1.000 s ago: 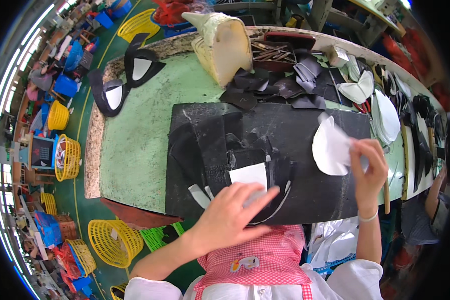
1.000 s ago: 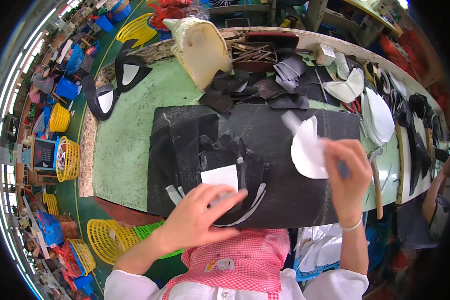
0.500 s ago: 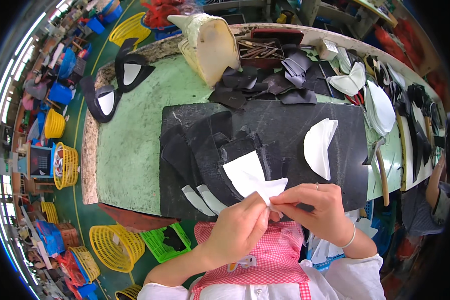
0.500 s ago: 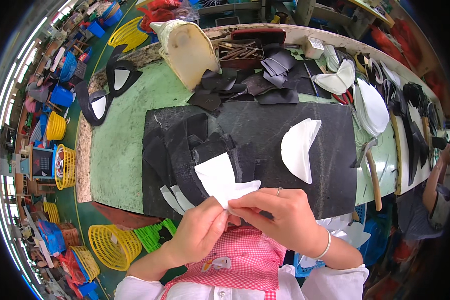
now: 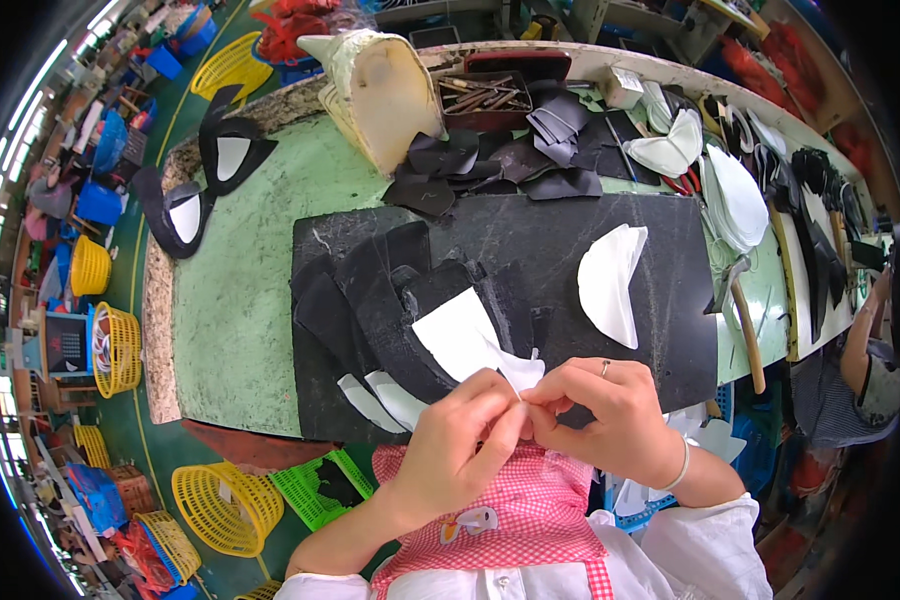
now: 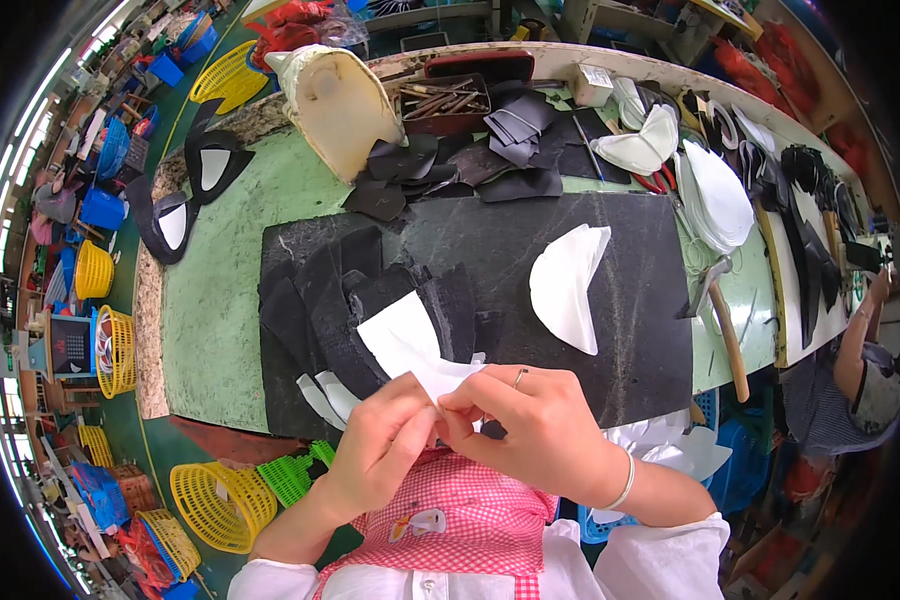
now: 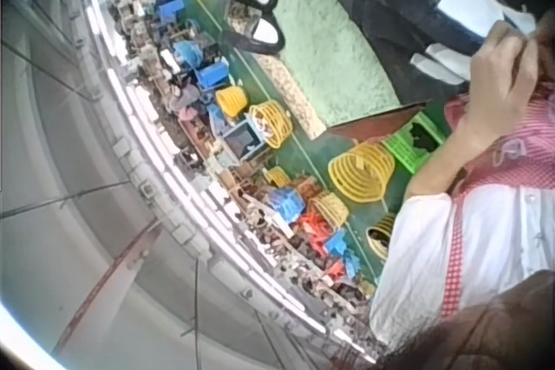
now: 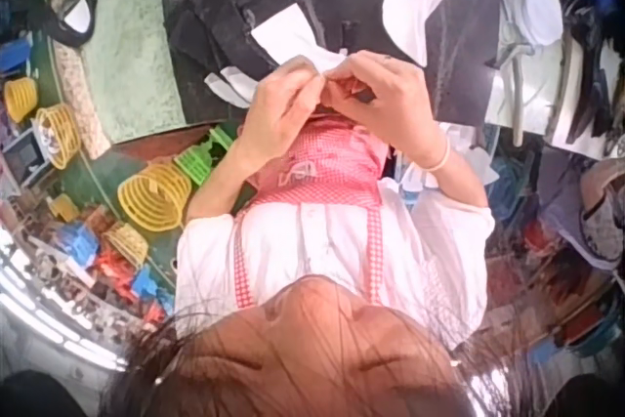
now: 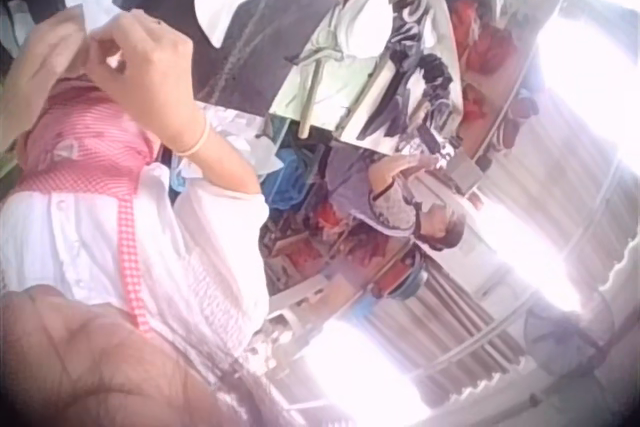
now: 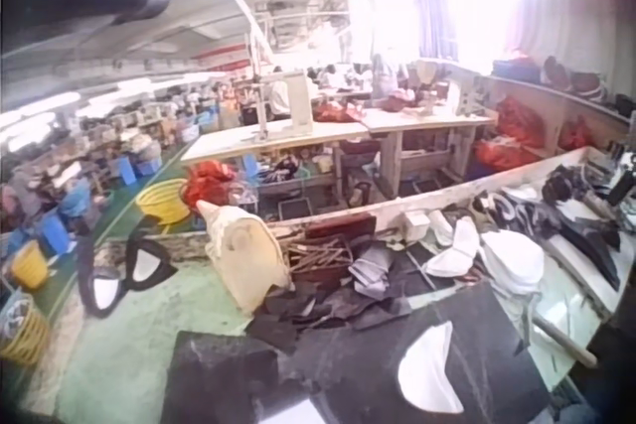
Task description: The person peels white fabric linings from their backings by hand and sticks them onto black shoe components on a workbench.
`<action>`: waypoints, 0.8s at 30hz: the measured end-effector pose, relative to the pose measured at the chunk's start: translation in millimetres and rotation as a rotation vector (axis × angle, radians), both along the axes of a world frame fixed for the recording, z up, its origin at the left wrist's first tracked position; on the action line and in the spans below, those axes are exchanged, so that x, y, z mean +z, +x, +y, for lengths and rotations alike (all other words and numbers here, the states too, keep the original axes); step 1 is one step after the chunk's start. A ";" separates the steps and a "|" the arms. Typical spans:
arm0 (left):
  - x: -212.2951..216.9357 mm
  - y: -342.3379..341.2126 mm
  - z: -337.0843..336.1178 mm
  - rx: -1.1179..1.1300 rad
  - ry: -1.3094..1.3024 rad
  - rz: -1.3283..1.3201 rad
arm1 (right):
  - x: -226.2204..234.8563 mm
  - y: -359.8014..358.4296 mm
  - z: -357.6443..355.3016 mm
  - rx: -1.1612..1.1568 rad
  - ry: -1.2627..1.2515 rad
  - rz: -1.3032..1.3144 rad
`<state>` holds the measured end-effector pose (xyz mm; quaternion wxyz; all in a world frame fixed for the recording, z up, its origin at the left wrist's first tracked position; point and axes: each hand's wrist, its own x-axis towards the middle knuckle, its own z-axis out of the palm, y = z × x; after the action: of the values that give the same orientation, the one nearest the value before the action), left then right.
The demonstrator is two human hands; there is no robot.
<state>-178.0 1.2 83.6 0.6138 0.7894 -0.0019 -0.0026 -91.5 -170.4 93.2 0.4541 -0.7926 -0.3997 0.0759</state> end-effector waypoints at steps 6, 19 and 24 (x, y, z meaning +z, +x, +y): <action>5.7 2.2 1.5 -0.014 -0.191 0.136 | -2.5 9.5 -4.4 0.035 0.115 0.504; 5.8 -6.9 1.9 0.013 -0.339 0.176 | -13.8 0.7 -5.2 0.085 0.289 0.790; 4.1 -6.4 2.4 -0.066 0.167 -0.016 | -4.7 0.3 5.8 0.109 0.038 0.228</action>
<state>-184.4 3.6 87.7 0.5455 0.8373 -0.0327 -0.0164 -91.2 -164.6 88.5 0.5068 -0.7472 -0.3893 0.1824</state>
